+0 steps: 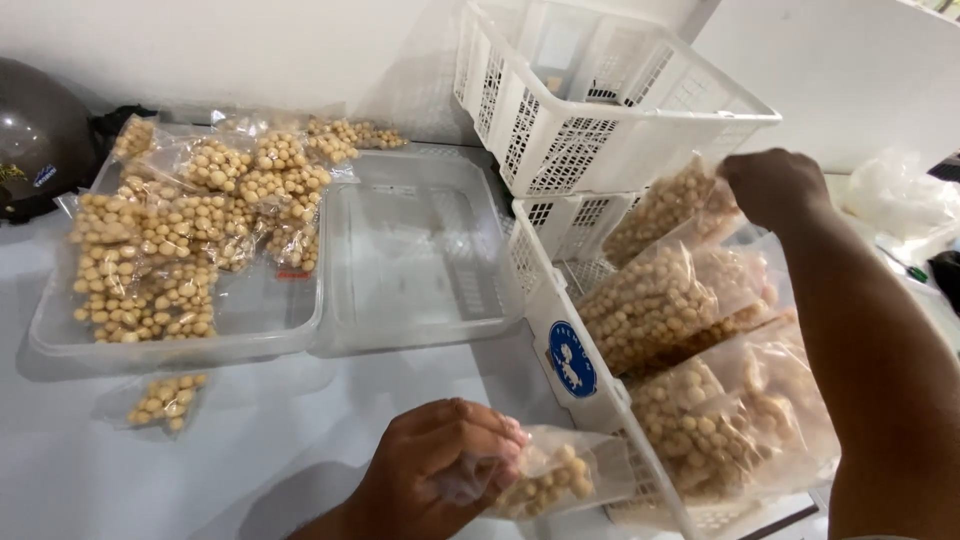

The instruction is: Manually filling small plastic bags with round snack items and organizing them into crates.

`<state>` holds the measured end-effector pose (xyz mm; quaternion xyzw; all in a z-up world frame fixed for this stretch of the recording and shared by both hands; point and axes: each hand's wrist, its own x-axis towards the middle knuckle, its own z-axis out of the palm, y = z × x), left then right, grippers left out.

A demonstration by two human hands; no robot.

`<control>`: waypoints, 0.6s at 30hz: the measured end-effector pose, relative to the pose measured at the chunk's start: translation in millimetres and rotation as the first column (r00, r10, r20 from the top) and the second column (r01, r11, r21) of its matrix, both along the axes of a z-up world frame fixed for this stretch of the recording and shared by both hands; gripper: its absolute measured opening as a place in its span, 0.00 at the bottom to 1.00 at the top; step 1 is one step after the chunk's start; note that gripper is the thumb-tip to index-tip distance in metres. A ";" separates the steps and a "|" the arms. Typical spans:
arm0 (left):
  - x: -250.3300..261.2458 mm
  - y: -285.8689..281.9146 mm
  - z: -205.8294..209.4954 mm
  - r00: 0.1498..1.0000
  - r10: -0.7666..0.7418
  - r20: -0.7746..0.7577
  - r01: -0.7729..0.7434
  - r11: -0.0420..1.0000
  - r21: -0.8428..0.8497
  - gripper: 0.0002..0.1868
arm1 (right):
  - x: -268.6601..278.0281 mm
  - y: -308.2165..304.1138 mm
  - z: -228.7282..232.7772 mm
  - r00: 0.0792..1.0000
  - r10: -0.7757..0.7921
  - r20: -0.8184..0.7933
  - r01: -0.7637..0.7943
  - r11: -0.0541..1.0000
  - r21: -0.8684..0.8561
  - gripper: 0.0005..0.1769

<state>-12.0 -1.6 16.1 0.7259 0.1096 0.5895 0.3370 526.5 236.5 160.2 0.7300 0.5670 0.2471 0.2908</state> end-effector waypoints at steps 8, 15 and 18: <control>5.0 -2.0 -3.1 0.998 0.043 0.042 -0.042 0.999 -0.016 0.06 | 35.9 4.4 -10.9 0.983 -0.186 -0.007 0.186 0.981 0.059 0.22; 4.8 -1.6 -0.9 0.998 0.050 0.034 -0.050 0.999 0.002 0.06 | 94.6 25.4 -49.1 0.871 -0.156 -0.465 0.148 0.987 -0.054 0.26; 2.7 0.2 -5.5 1.000 0.027 -0.002 -0.027 1.000 -0.015 0.06 | 56.2 4.1 -23.2 0.819 -0.231 -0.525 0.255 0.967 -0.028 0.20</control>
